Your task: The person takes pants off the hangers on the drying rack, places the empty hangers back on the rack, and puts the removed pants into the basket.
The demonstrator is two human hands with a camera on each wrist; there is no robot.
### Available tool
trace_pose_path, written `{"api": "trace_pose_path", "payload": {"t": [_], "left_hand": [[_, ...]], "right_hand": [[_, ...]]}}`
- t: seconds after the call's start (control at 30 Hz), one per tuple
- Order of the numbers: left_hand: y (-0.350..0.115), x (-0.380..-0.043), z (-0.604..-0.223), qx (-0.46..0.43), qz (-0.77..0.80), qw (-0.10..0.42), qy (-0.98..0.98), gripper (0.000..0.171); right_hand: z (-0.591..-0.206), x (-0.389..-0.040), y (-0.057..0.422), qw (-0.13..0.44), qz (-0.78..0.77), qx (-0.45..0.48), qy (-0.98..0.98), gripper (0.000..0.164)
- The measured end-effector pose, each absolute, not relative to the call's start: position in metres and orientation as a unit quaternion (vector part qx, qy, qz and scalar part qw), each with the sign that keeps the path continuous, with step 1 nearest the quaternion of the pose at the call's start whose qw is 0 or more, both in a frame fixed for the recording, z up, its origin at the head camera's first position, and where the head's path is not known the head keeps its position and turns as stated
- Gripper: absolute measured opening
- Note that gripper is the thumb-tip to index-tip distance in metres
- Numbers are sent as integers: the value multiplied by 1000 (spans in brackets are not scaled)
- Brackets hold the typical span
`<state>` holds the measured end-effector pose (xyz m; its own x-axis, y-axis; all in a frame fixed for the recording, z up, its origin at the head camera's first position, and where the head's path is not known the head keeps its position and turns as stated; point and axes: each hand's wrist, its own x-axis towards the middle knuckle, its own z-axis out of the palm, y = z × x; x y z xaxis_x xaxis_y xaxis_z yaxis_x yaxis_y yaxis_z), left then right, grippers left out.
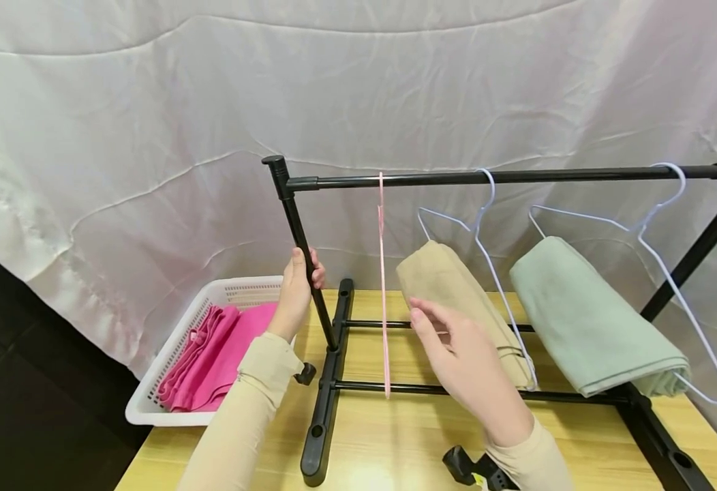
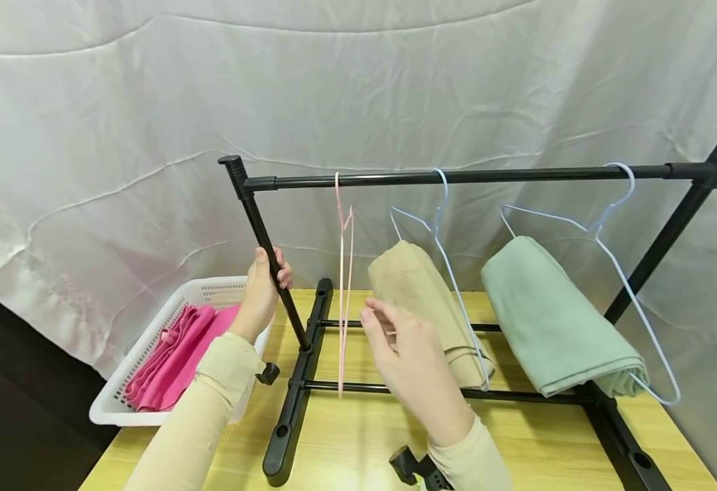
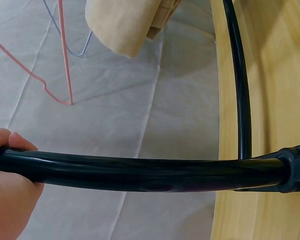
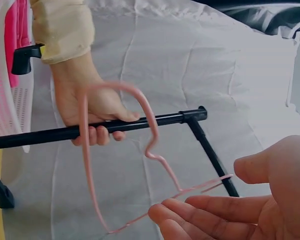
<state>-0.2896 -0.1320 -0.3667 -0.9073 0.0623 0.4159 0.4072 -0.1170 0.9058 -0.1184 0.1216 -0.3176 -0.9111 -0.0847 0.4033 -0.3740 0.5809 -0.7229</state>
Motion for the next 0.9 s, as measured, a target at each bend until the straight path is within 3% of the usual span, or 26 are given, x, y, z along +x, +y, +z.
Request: {"api": "trace_pose_path", "payload": {"t": [0.47,0.9], "left_hand": [[-134,-292,-363,-176,-725,99,-659,56],[-132,-291,-368,-184,-732,117,-646,53]], "right_hand": [[-300,-108,146,272,389,123,-872,18],[-298,-109,170,360,386,97,-844,23]]}}
